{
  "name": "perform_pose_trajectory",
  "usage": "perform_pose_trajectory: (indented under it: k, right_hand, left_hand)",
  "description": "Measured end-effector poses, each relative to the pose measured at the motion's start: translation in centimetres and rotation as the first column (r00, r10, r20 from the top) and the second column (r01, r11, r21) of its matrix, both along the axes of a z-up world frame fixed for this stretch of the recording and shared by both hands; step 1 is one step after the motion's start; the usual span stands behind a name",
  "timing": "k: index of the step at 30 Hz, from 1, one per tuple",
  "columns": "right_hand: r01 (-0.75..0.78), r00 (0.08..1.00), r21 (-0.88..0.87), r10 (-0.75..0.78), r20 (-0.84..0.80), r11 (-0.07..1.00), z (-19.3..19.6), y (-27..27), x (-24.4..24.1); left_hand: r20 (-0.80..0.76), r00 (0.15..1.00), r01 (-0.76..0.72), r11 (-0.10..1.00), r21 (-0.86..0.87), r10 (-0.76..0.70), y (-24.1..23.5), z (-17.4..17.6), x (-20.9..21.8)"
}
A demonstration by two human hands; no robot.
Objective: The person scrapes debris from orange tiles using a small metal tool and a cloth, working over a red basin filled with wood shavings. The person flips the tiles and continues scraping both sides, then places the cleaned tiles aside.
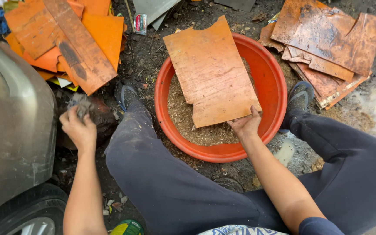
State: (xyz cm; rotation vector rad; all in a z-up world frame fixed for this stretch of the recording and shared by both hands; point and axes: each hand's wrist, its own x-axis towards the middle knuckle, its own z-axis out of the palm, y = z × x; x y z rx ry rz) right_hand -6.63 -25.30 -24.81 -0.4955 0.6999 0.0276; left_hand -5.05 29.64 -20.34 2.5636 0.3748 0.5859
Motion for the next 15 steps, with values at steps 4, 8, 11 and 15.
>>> perform_pose_trajectory:
  k: [4,8,11,15]
  right_hand:
    - [0.041,0.996,0.013,-0.039,-0.084,0.999,-0.3,0.3,-1.2]
    - [0.042,0.997,0.058,-0.038,-0.066,0.997,0.8,1.3,-0.4]
    - [0.046,0.995,0.024,-0.043,-0.094,0.999,1.6,1.6,-0.4]
    - [0.064,0.99,-0.014,-0.065,-0.127,0.998,2.3,0.8,-0.4]
  left_hand:
    - [0.119,0.953,0.286,0.957,-0.05,-0.279,-4.1,6.4,7.0]
    - [0.001,0.886,0.464,0.886,-0.026,-0.464,-10.9,10.1,16.1]
    - [-0.12,0.876,0.454,0.882,-0.121,-0.468,-17.3,8.6,22.1]
    - [-0.13,0.885,0.406,0.879,-0.249,-0.446,-24.3,3.5,26.9]
